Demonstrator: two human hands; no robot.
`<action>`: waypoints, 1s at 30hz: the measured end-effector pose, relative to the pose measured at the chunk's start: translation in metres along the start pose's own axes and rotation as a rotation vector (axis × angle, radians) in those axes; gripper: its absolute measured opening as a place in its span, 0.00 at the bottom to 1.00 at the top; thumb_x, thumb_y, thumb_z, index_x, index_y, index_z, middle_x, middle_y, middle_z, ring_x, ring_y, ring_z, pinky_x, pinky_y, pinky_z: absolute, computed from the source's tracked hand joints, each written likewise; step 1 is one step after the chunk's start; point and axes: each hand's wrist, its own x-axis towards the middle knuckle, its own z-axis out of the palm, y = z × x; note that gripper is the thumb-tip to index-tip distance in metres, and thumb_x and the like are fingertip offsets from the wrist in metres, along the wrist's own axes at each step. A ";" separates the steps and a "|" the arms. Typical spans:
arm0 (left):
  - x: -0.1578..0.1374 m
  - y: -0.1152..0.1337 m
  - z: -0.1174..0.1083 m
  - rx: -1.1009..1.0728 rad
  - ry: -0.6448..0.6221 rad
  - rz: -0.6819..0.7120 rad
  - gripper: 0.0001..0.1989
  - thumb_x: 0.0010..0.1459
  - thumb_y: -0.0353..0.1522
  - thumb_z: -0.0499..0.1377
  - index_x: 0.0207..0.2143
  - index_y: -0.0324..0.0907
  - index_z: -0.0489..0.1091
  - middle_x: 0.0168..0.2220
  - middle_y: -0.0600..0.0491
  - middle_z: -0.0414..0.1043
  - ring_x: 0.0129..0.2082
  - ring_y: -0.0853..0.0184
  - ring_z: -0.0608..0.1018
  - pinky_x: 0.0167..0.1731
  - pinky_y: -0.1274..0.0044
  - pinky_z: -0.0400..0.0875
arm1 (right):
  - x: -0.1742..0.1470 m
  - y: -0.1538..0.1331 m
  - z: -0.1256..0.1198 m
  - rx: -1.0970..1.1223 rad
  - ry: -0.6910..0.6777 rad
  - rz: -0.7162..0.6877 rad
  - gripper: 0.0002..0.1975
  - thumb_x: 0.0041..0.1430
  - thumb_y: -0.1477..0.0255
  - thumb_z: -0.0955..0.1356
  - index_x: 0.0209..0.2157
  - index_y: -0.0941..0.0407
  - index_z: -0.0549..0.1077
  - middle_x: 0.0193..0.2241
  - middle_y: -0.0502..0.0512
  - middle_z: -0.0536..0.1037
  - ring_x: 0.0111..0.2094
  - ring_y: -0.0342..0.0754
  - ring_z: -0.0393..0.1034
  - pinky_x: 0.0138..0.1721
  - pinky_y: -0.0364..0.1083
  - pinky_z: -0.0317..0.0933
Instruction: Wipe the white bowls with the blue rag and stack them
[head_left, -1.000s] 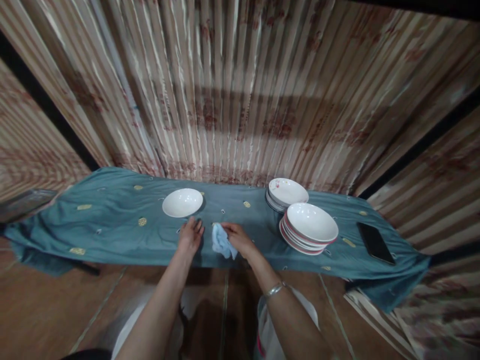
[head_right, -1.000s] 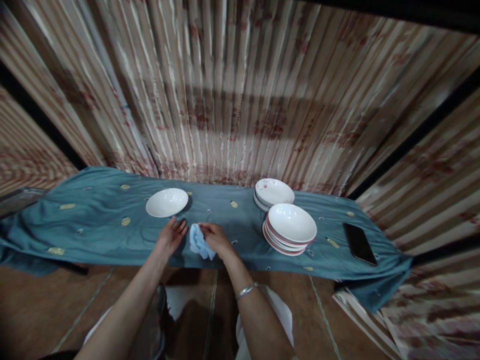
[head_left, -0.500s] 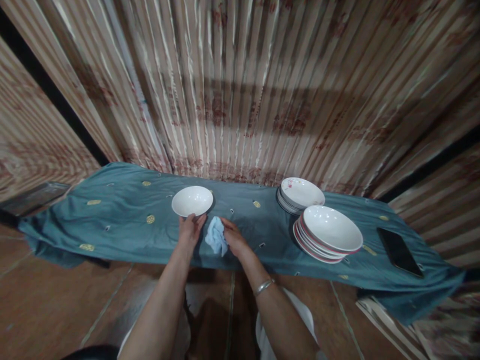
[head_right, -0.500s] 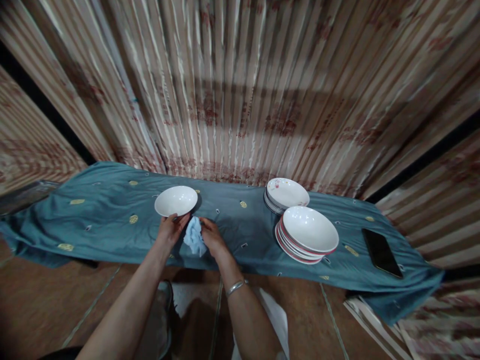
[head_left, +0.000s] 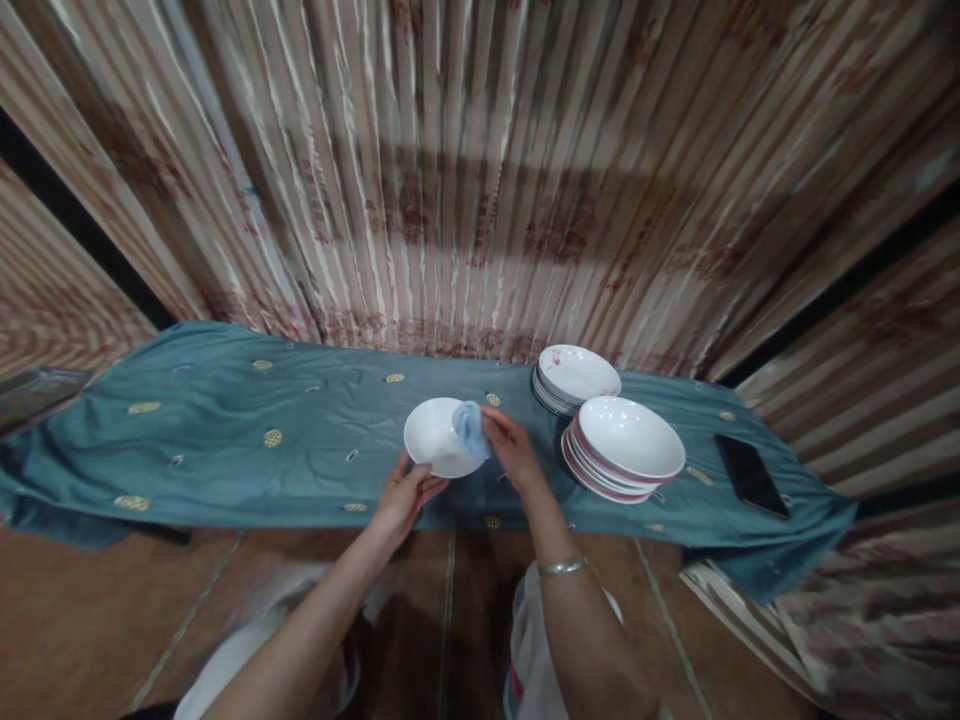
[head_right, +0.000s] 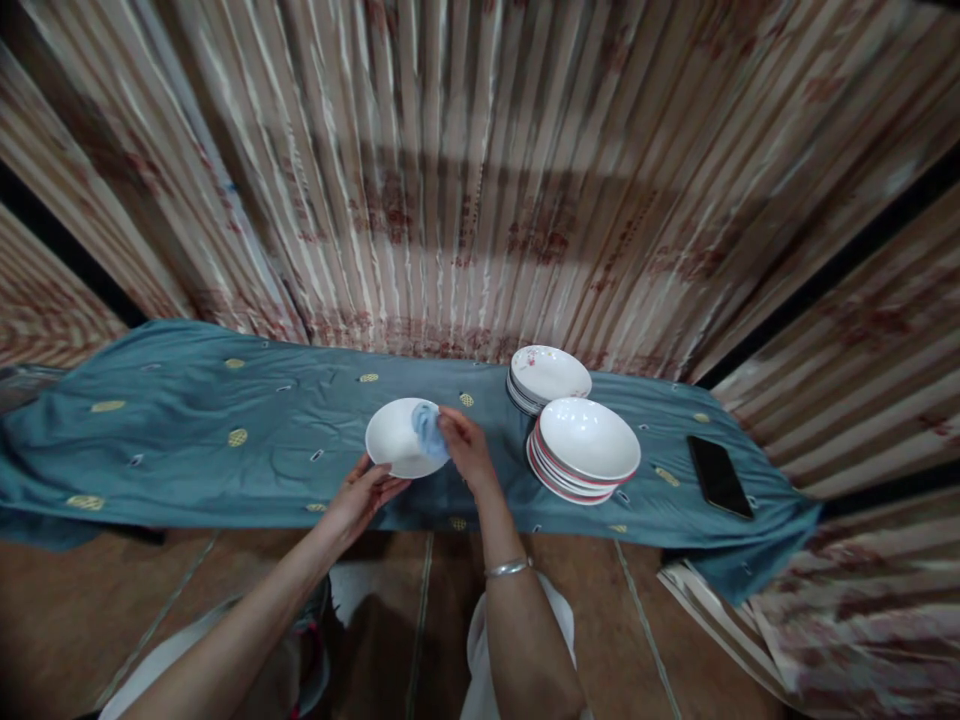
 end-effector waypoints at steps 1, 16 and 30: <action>-0.001 -0.002 0.001 0.003 -0.014 -0.002 0.29 0.52 0.21 0.59 0.57 0.40 0.61 0.30 0.51 0.80 0.27 0.66 0.82 0.36 0.72 0.79 | -0.002 0.000 -0.001 -0.109 -0.038 -0.016 0.16 0.57 0.61 0.66 0.44 0.53 0.76 0.40 0.53 0.81 0.42 0.49 0.74 0.44 0.48 0.67; 0.016 -0.013 0.000 0.184 -0.011 0.115 0.33 0.46 0.32 0.70 0.56 0.50 0.69 0.46 0.51 0.77 0.41 0.62 0.80 0.38 0.74 0.77 | -0.016 -0.008 0.001 -0.270 -0.319 -0.028 0.17 0.57 0.72 0.65 0.47 0.52 0.78 0.45 0.54 0.80 0.41 0.49 0.74 0.47 0.49 0.66; 0.023 -0.004 0.004 0.090 -0.051 0.064 0.36 0.47 0.29 0.70 0.59 0.47 0.66 0.37 0.53 0.79 0.38 0.66 0.81 0.44 0.71 0.76 | 0.021 0.006 0.035 -0.176 -0.300 -0.036 0.28 0.56 0.78 0.61 0.59 0.51 0.68 0.61 0.51 0.67 0.62 0.48 0.59 0.64 0.50 0.51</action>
